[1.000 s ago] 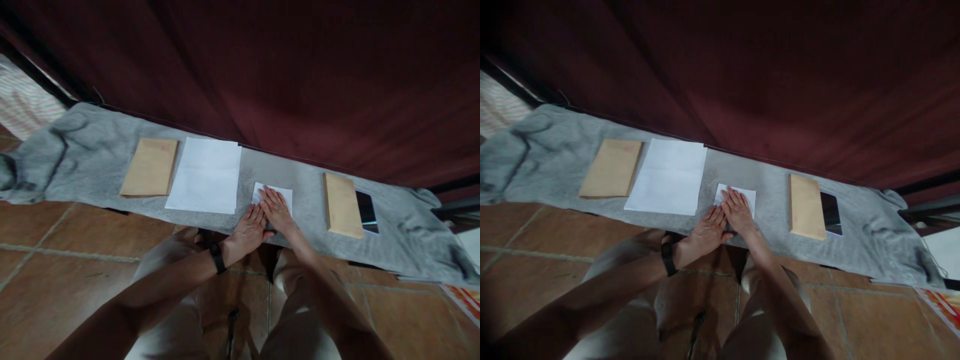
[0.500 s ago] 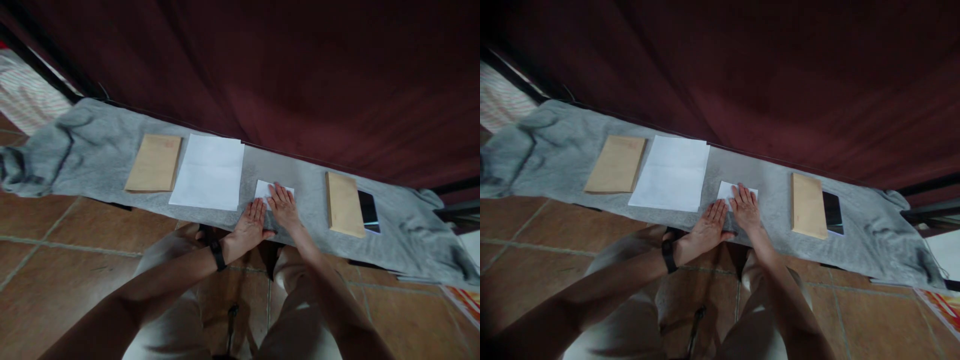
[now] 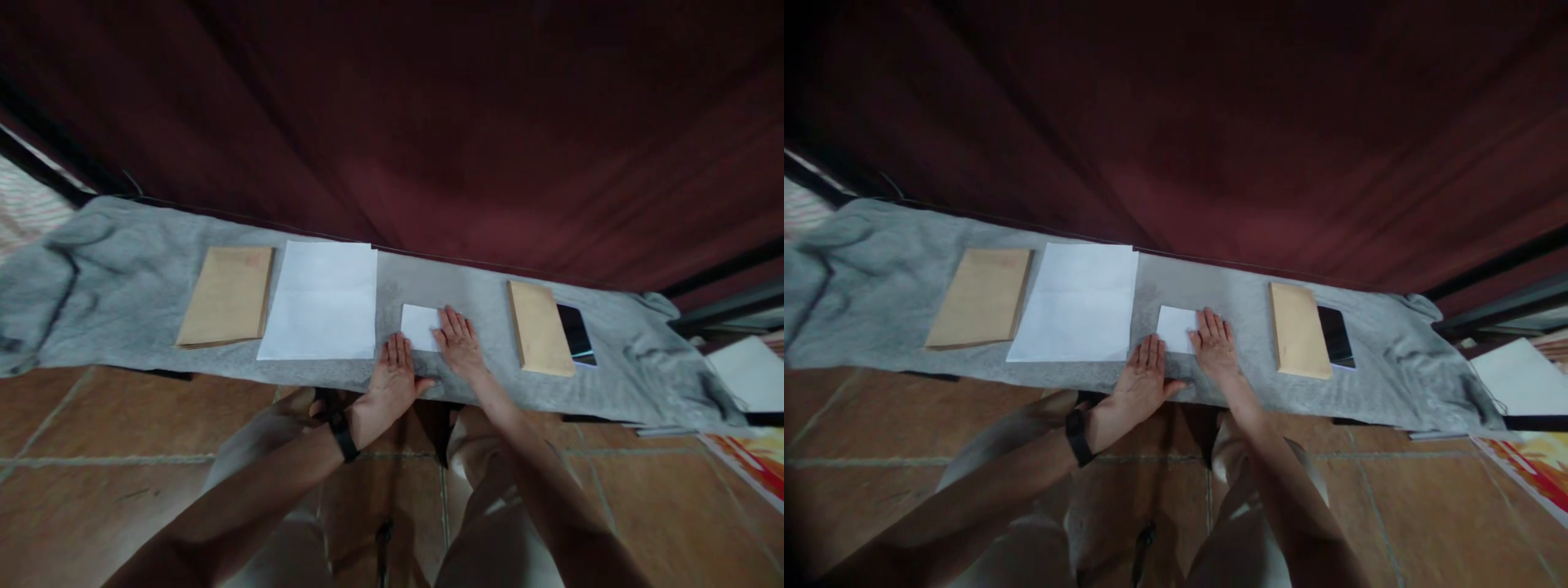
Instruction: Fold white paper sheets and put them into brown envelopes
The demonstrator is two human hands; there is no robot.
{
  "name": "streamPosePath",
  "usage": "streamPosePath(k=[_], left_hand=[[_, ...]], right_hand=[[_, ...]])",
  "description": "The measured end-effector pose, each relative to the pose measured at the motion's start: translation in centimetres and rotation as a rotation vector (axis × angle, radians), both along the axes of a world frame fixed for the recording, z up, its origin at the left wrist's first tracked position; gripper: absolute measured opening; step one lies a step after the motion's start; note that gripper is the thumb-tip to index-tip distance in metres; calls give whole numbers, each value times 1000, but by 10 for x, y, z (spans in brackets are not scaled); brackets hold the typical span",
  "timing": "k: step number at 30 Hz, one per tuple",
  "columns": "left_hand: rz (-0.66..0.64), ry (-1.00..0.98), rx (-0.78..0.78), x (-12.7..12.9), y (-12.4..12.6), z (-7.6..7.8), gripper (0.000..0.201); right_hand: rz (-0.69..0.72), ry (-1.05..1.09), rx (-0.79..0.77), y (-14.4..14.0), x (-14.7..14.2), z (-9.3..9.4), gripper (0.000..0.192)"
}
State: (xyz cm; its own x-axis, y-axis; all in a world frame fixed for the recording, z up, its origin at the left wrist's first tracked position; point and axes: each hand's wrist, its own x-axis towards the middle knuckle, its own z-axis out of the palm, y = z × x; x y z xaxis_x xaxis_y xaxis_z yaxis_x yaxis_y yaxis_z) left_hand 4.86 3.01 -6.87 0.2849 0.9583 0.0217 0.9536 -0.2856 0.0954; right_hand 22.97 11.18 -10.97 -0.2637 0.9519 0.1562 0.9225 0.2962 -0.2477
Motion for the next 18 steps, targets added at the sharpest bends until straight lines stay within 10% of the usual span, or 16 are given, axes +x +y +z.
streamPosePath(k=[18], left_hand=[[-11,15,66,-8,10,13,64]], right_hand=[[-195,-25,122,0,15,10,58]])
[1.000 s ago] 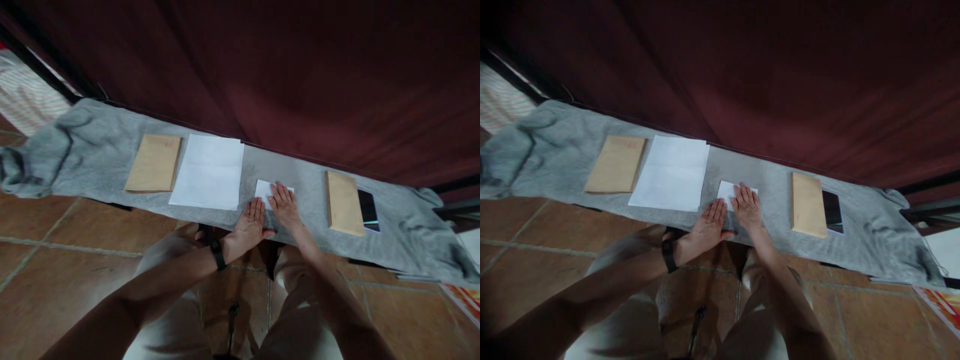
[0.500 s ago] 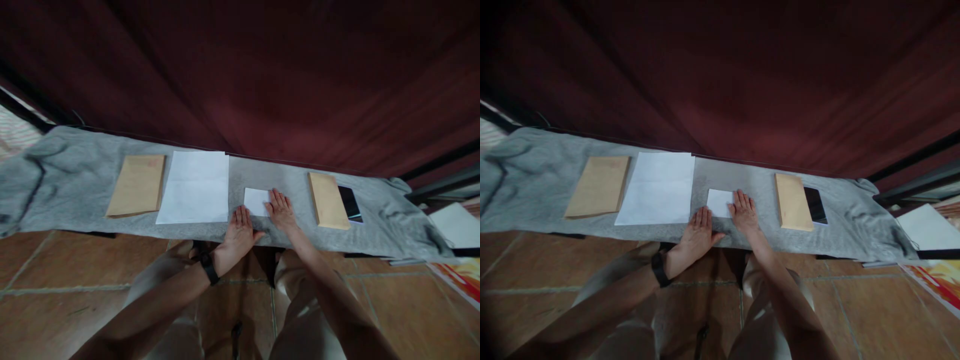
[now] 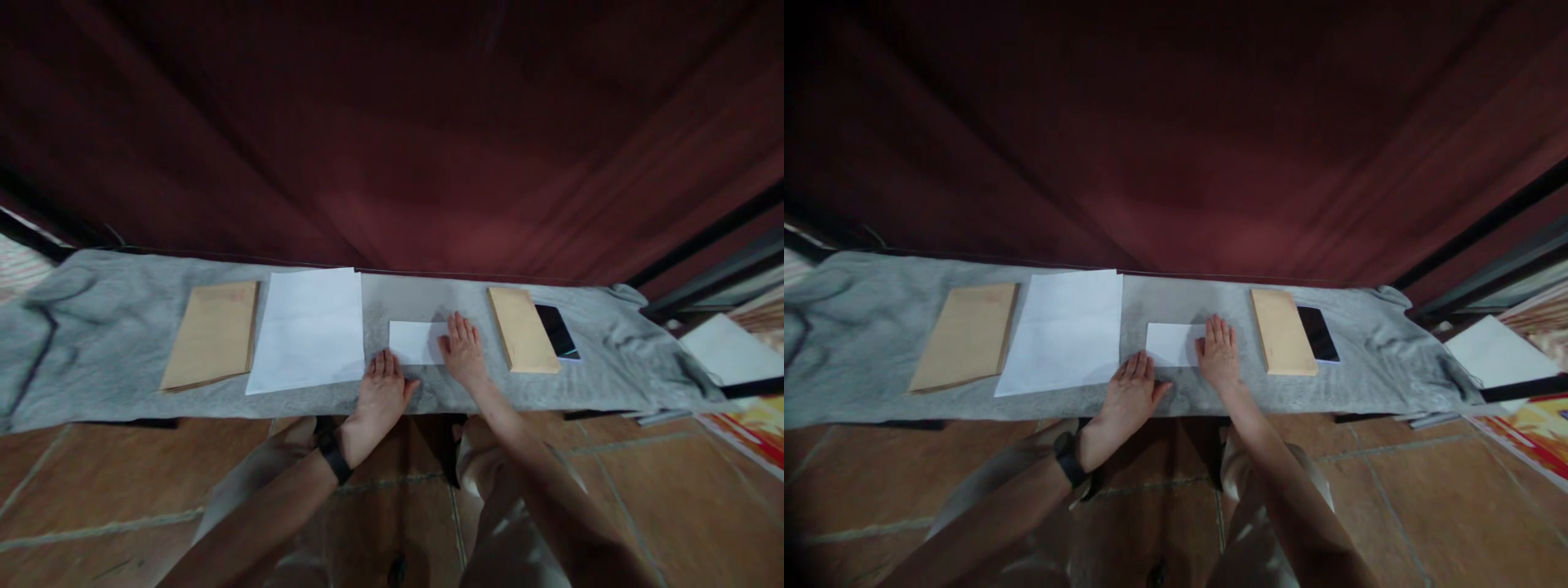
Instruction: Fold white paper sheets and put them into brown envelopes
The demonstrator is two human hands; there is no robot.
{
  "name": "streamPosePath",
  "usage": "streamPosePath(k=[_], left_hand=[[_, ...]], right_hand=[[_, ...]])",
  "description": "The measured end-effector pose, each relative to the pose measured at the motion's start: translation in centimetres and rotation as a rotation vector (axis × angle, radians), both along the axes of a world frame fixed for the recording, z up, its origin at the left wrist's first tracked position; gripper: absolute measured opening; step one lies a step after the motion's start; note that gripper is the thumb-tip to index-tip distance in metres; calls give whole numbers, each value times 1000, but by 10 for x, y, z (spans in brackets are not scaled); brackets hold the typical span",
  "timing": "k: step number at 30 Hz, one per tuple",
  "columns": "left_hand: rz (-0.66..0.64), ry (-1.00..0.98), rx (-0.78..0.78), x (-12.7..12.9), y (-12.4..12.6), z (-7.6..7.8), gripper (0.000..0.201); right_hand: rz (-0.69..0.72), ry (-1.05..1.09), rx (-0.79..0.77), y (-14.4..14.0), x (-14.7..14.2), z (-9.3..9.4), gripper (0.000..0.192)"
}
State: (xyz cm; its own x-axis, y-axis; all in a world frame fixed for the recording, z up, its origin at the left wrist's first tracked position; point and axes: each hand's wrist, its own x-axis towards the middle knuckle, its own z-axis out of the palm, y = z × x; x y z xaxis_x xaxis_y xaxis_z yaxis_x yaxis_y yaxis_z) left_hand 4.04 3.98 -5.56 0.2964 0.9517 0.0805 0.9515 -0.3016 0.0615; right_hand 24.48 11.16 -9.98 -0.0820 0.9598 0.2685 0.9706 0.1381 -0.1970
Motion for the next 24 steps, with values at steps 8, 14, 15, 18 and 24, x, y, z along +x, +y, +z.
streamPosePath(k=[8,14,15,18,24], left_hand=[[-140,-108,61,8,3,-17,60],[-91,-175,45,-17,26,-4,46],[-20,-185,71,-31,35,2,47],[308,-187,152,-90,61,20,61],[962,-166,162,-227,55,25,92]], right_hand=[[342,181,-92,4,-38,7,52],[351,107,-114,1,-49,-5,52],[340,96,-111,1,-50,-7,53],[324,70,-106,1,-50,-11,55],[344,33,-121,3,-48,-13,56]])
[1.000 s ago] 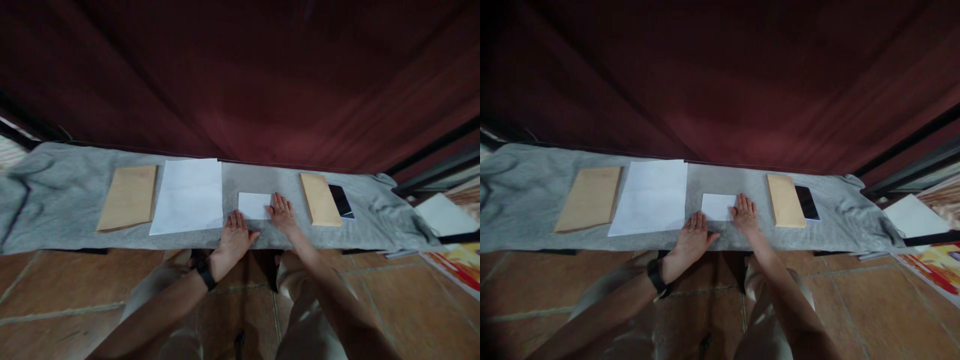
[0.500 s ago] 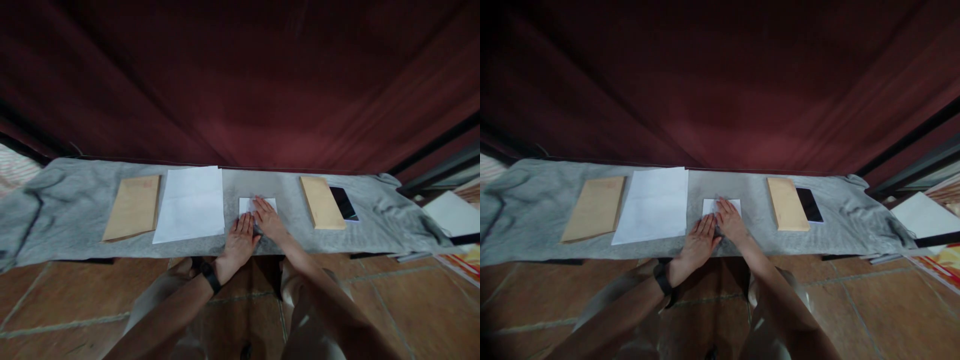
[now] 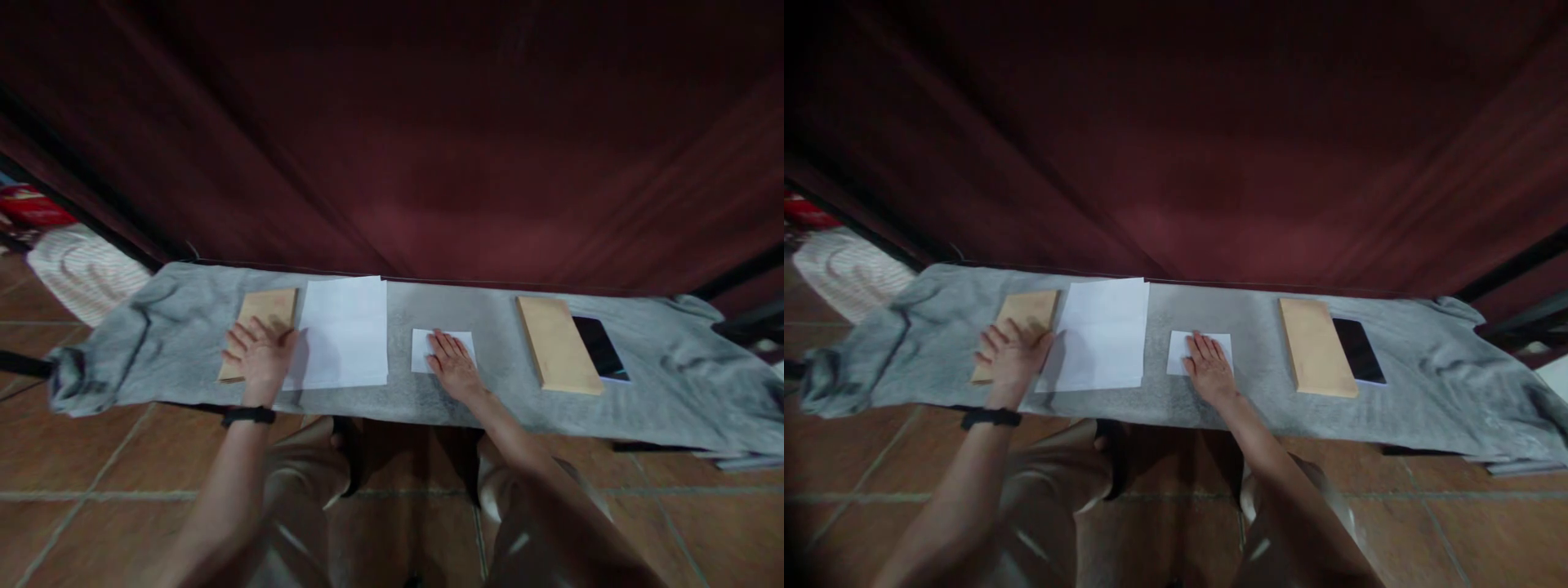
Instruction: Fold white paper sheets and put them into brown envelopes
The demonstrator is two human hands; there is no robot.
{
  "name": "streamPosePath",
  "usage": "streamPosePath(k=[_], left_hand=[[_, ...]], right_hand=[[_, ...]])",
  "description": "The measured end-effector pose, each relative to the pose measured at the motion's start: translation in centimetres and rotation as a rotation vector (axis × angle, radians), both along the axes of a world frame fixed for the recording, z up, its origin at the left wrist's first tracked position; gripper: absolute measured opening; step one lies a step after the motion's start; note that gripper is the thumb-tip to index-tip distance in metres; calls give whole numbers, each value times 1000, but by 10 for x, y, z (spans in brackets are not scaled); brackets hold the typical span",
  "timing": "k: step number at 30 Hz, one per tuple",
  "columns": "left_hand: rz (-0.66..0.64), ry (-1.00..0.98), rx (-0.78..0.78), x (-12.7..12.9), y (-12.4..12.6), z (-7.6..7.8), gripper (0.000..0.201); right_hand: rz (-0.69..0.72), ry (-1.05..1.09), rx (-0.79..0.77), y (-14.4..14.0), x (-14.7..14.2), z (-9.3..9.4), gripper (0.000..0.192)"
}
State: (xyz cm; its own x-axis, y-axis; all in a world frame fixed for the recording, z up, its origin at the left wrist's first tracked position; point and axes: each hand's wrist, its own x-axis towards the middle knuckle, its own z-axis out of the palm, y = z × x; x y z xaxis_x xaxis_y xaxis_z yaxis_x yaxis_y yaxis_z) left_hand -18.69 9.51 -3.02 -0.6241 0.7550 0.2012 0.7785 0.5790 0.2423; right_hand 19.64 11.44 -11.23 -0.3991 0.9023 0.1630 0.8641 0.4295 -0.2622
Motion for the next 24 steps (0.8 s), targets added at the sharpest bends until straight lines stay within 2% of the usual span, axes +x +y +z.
streamPosePath(k=[2,5,8,12,15,19,21,22,23,24], left_hand=[[120,-7,-29,-31,-12,-3,96],[154,-126,-165,-55,-22,-4,97],[119,-71,-185,-55,-22,-3,88],[152,28,-120,-46,-20,-1,84],[191,-5,91,-48,-20,3,70],[232,-172,513,-57,-17,20,29],[217,-273,751,-51,-11,28,19],[200,-337,822,-42,-8,31,18],[166,-547,968,-29,-4,33,18],[77,-840,1023,-13,-1,33,18]], right_hand=[[2,-6,7,0,0,0,56],[-7,-11,21,-1,0,-1,56],[-12,-27,30,-2,0,-2,56],[-13,-39,32,-2,0,-1,56],[-7,-24,27,-1,0,-1,57],[-18,13,17,-2,-1,0,56],[-20,34,8,-3,-2,1,55],[-21,46,1,-3,-3,2,55],[-23,63,-8,-2,-4,3,55],[-26,88,-20,-2,-5,5,54]])
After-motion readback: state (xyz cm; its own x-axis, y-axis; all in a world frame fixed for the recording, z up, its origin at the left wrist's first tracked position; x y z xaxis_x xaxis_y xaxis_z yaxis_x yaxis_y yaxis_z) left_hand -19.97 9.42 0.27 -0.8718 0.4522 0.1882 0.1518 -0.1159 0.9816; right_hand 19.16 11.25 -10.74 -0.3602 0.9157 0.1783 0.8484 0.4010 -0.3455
